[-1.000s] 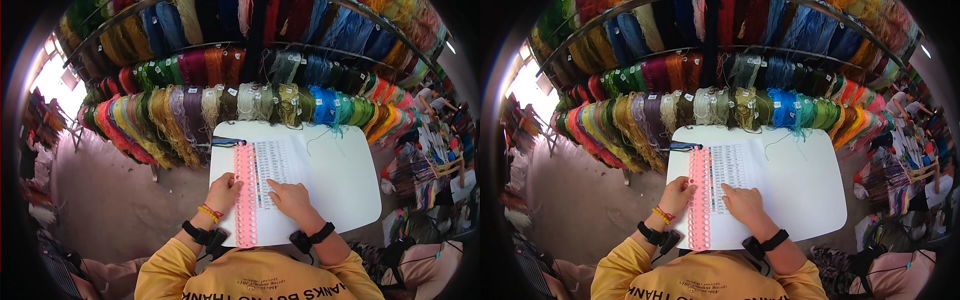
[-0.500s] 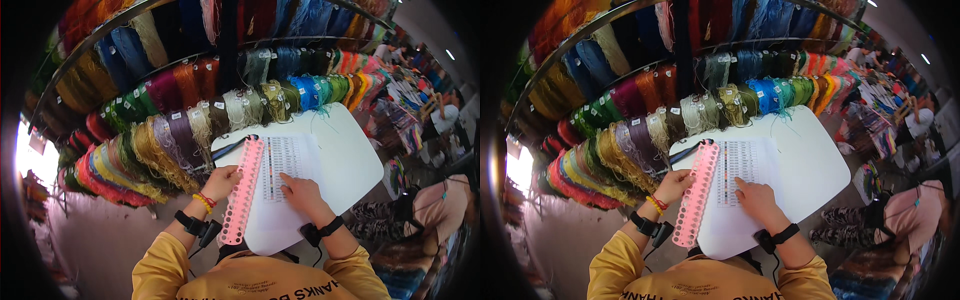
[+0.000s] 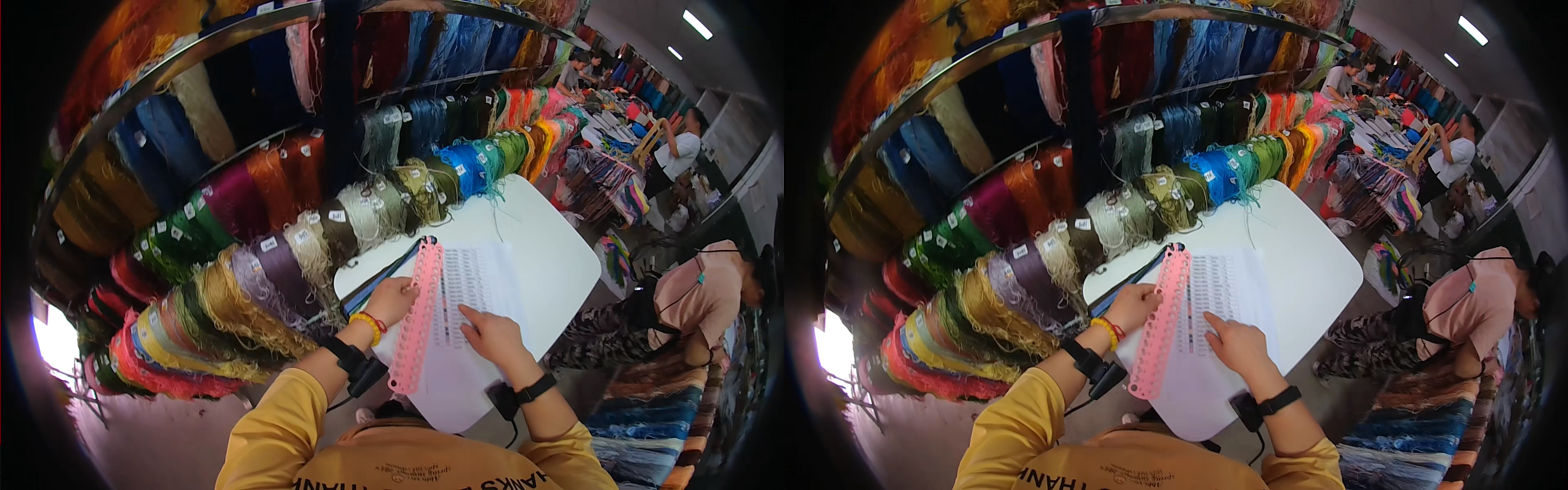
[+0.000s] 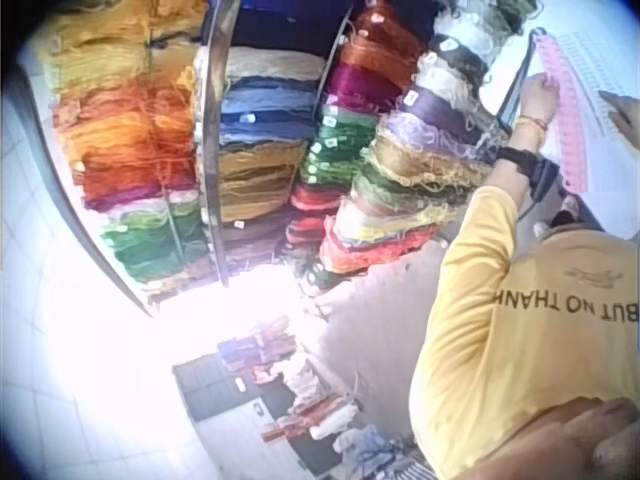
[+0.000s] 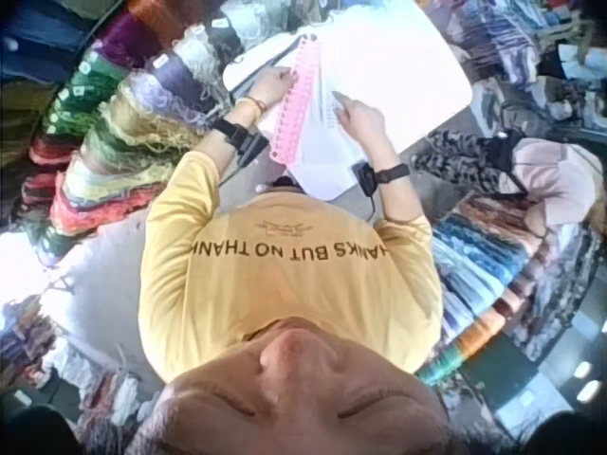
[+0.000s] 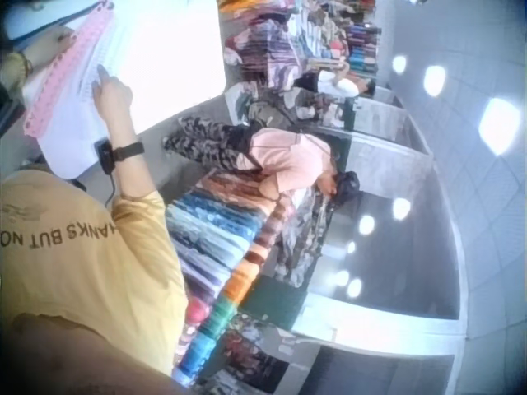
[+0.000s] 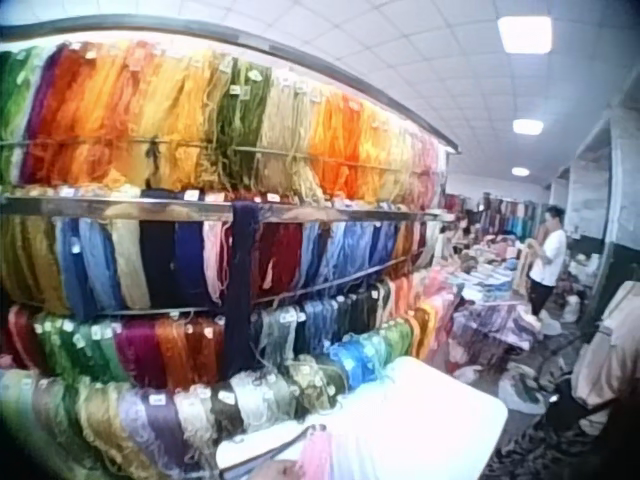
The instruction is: The person compares a list to a pink thread organizer, pulls strands of thread from various bundles on a rack, and threads them through the holes of the organizer.
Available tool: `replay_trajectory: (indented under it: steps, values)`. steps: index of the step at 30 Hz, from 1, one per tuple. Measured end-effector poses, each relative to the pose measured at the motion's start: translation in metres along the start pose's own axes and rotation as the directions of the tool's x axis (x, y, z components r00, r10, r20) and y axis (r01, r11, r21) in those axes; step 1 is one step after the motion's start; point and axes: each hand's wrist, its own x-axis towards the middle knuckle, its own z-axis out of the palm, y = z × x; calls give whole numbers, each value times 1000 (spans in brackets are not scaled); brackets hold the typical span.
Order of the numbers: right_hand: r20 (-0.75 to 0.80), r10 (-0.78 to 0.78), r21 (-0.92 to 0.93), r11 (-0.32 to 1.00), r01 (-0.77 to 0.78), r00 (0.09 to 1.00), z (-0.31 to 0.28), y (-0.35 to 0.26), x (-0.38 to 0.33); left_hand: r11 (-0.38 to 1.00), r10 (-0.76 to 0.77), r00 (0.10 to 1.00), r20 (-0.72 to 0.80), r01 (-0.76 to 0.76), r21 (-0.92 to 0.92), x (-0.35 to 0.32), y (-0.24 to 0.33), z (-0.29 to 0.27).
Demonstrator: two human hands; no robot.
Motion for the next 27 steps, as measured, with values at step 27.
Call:
replay_trajectory:
  steps: [27]
  values:
    - [-144, -24, 597, 796, 106, 989, -80, -165, 131, 649, 432, 887, 160, -430, 628, -37, 41, -258]
